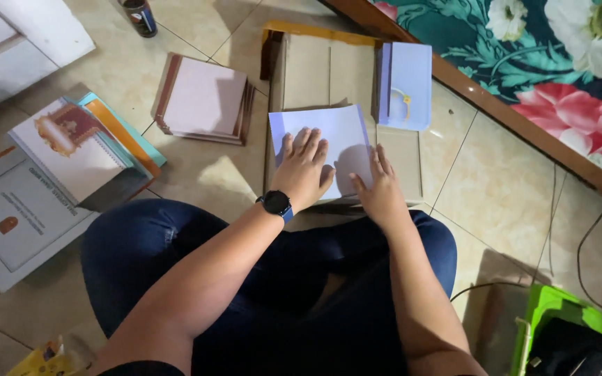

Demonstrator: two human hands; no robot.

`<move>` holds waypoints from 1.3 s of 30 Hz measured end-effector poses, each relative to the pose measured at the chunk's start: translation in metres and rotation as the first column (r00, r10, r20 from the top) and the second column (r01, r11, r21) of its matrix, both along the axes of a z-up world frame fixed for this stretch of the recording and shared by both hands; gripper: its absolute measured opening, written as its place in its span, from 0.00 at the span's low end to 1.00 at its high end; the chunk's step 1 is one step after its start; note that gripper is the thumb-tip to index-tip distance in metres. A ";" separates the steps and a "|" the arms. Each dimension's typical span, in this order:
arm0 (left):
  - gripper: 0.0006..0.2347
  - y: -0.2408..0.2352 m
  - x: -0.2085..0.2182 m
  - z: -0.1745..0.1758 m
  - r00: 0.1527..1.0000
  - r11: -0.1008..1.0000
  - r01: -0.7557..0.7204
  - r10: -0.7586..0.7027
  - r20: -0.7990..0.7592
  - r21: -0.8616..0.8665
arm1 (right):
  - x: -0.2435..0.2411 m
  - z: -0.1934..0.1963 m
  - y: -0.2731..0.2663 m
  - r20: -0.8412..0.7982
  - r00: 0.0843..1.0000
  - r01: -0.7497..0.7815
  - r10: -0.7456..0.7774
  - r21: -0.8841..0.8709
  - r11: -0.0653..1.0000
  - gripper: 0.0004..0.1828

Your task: Folding white papers and inserting them into light blue folders while sitting on the floor.

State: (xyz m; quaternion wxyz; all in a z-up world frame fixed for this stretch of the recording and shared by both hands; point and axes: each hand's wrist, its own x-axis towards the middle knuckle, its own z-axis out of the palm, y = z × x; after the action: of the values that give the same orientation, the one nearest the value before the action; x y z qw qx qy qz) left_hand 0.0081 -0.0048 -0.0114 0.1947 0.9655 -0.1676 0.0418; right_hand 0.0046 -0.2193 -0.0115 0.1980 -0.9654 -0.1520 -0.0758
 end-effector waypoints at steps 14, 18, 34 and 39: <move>0.25 0.006 0.005 0.012 0.996 0.996 0.005 -0.013 -0.085 -0.089 | -0.019 0.017 0.018 -0.040 0.999 0.010 -0.016 -0.154 0.988 0.42; 0.28 0.006 0.015 0.005 0.998 0.929 -0.062 0.051 -0.039 -0.366 | -0.031 0.047 0.038 0.002 0.985 -0.172 0.172 -0.047 0.984 0.41; 0.36 0.009 0.013 0.007 0.994 0.877 -0.087 0.046 -0.097 -0.472 | -0.035 0.059 0.040 -0.134 0.949 -0.271 0.285 0.110 0.956 0.33; 0.34 0.010 0.011 0.007 0.992 0.901 -0.074 0.023 -0.123 -0.427 | -0.036 0.071 0.040 -0.224 0.914 -0.264 0.338 0.302 0.916 0.33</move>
State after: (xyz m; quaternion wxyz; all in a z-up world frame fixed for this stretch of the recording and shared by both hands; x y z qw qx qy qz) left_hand 0.0193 0.0055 -0.0045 0.4116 0.9032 -0.1187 0.0268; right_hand -0.0315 -0.1797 0.0599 0.3537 -0.8959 -0.2598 0.0694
